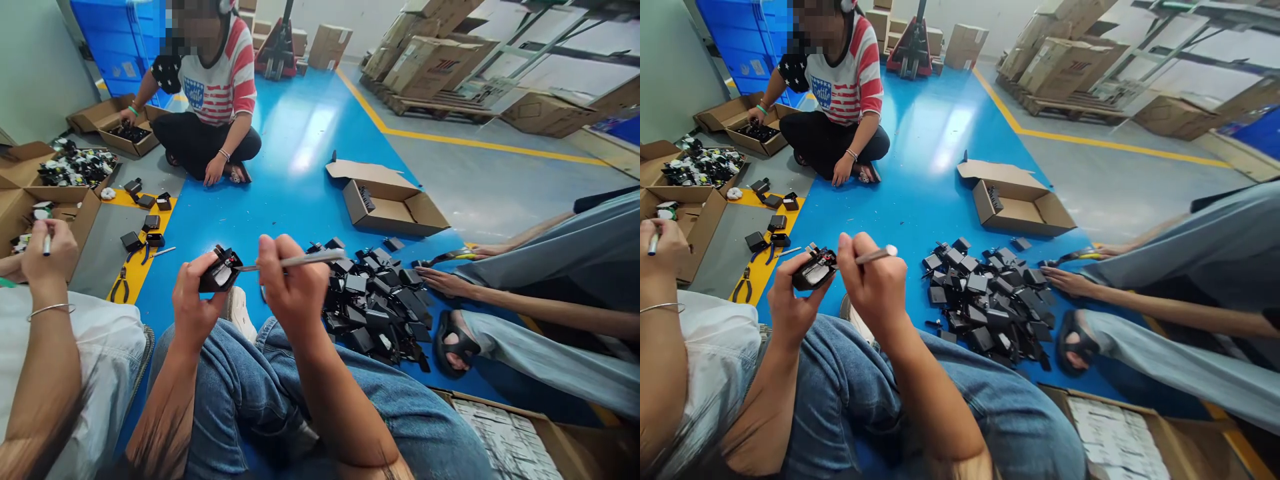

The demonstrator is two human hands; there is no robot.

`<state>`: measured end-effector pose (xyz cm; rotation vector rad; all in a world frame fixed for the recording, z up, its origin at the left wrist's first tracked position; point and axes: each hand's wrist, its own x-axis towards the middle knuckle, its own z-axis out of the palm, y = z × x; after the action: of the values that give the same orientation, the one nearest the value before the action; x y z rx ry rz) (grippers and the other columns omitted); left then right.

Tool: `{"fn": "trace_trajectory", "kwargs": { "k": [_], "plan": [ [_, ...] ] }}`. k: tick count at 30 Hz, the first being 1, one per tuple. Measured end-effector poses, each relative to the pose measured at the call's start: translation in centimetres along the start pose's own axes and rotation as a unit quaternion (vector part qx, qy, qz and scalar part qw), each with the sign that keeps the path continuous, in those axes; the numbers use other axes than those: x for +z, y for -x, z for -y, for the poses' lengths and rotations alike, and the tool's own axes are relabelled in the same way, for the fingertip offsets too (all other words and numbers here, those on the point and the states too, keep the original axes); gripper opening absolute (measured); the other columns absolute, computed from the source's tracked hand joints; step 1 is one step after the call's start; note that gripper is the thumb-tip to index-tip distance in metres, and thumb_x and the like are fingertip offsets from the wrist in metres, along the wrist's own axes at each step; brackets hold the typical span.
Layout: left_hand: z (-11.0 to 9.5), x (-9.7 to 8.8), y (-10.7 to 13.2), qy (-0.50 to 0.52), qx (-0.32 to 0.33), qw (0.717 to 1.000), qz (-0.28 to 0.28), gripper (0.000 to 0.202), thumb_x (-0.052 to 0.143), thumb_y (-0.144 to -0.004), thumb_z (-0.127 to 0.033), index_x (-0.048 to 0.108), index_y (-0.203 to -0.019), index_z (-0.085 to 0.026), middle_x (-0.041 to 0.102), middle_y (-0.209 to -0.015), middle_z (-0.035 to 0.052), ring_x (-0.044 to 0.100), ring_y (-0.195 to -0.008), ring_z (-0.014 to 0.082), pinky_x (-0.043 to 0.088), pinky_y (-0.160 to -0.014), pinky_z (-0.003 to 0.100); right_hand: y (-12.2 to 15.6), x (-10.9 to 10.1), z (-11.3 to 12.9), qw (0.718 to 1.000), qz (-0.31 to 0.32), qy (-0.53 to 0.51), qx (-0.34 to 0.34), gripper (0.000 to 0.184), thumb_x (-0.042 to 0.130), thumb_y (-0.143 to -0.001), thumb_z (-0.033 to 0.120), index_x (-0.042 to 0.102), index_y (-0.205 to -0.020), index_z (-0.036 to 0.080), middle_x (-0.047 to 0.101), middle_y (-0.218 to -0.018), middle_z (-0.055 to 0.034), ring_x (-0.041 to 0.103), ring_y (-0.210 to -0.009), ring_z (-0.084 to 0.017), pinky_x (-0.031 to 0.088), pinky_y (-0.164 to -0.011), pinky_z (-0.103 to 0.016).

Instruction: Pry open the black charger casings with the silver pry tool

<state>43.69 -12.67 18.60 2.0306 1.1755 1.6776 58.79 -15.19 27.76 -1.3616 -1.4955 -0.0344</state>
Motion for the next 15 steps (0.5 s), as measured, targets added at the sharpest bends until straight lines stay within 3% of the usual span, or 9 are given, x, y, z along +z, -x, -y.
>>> {"fn": "trace_trajectory", "kwargs": {
  "k": [3, 6, 8, 11, 15],
  "plan": [
    [0.2, 0.2, 0.1, 0.053, -0.076, 0.996, -0.016, 0.048, 0.078, -0.083, -0.041, 0.056, -0.122, -0.024, 0.067, -0.114, 0.0070, 0.071, -0.101, 0.0193, 0.060, -0.084, 0.029, -0.3, -1.3, 0.4, 0.993, -0.108, -0.047, 0.030, 0.047, 0.046, -0.105, 0.042, 0.047, -0.063, 0.021, 0.047, -0.049, 0.0057, 0.042, -0.041, -0.006, 0.034, -0.044, -0.022],
    [0.2, 0.3, 0.1, 0.115, -0.106, 0.987, -0.021, 0.050, 0.077, -0.083, -0.045, 0.052, -0.121, -0.024, 0.066, -0.115, 0.0079, 0.071, -0.104, 0.0201, 0.060, -0.086, 0.030, -0.3, -1.8, -0.5, 0.978, -0.121, -0.142, 0.088, 0.042, 0.050, -0.103, 0.046, 0.054, -0.069, 0.021, 0.049, -0.050, 0.0061, 0.045, -0.039, -0.007, 0.035, -0.040, -0.020],
    [0.1, 0.2, 0.0, 0.127, -0.108, 0.986, -0.007, 0.051, 0.077, -0.084, -0.045, 0.051, -0.122, -0.024, 0.065, -0.119, 0.0097, 0.070, -0.110, 0.0218, 0.060, -0.089, 0.032, 0.4, -1.8, -2.1, 0.976, -0.060, -0.169, 0.123, 0.043, 0.051, -0.102, 0.050, 0.057, -0.072, 0.020, 0.052, -0.051, 0.0056, 0.046, -0.039, -0.008, 0.037, -0.039, -0.020],
    [0.3, -0.3, -0.3, 0.110, -0.131, 0.985, 0.022, 0.050, 0.074, -0.086, -0.046, 0.049, -0.123, -0.024, 0.066, -0.121, 0.0107, 0.070, -0.111, 0.0222, 0.060, -0.089, 0.032, 2.7, -2.4, -5.4, 0.980, 0.067, -0.105, 0.156, 0.048, 0.050, -0.100, 0.056, 0.058, -0.070, 0.019, 0.057, -0.053, 0.0025, 0.050, -0.042, -0.010, 0.039, -0.042, -0.021],
    [2.3, -1.5, -1.0, -0.012, -0.186, 0.972, 0.142, 0.045, 0.075, -0.084, -0.044, 0.054, -0.120, -0.027, 0.069, -0.113, 0.0063, 0.071, -0.100, 0.0223, 0.059, -0.082, 0.032, 6.8, -5.9, -10.4, 0.958, 0.216, 0.042, 0.186, 0.054, 0.048, -0.096, 0.065, 0.058, -0.067, 0.021, 0.059, -0.050, 0.0001, 0.053, -0.041, -0.013, 0.040, -0.044, -0.025]
  ]
}}
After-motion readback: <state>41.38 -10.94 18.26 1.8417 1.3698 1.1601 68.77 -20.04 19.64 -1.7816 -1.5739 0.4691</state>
